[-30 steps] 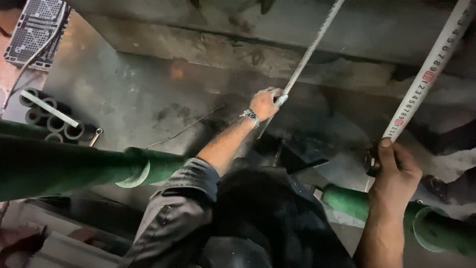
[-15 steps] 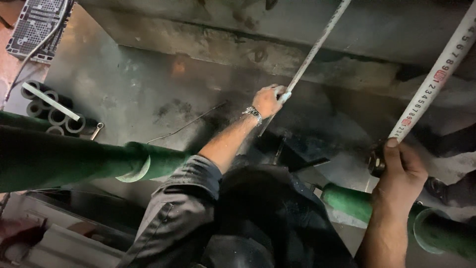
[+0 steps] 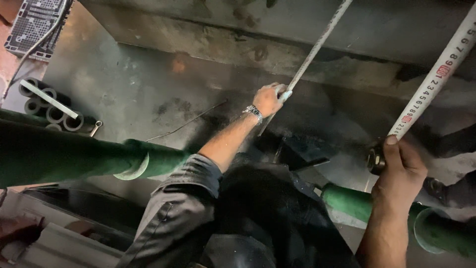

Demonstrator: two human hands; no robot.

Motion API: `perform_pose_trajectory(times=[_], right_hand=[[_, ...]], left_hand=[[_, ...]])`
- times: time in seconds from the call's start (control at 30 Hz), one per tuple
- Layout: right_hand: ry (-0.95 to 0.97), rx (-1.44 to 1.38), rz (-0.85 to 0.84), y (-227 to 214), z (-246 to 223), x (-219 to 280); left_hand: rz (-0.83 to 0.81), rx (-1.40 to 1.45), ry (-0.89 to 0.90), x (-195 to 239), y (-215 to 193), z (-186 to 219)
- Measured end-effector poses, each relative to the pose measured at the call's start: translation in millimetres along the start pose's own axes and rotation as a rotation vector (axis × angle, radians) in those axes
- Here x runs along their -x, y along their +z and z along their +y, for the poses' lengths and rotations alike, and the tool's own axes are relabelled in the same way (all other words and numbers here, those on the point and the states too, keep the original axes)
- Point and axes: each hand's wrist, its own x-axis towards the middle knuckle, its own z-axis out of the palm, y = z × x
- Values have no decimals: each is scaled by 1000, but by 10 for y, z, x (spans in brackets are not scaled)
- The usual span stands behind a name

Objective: Using a tape measure to determine distances on a machine part in a factory.

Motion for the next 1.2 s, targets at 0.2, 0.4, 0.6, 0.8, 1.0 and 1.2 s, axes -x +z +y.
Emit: perform_pose_trajectory(times=[0.2, 0.4, 0.6, 0.8, 1.0, 1.2], right_hand=[[7, 3, -2, 16, -39, 16], [16, -14, 1, -25, -11, 24], [25, -26, -27, -70, -22, 74], [19, -43, -43, -35, -99, 123], [-9, 36, -18, -75, -10, 93], [-35, -32, -44, -44, -63, 129]], left_hand=[[30, -12, 19, 25, 37, -48], [21, -13, 12, 20, 72, -76], [21, 1, -3, 41, 50, -60], [58, 8, 23, 65, 18, -14], [126, 10, 24, 73, 3, 10], [92, 22, 4, 73, 41, -45]])
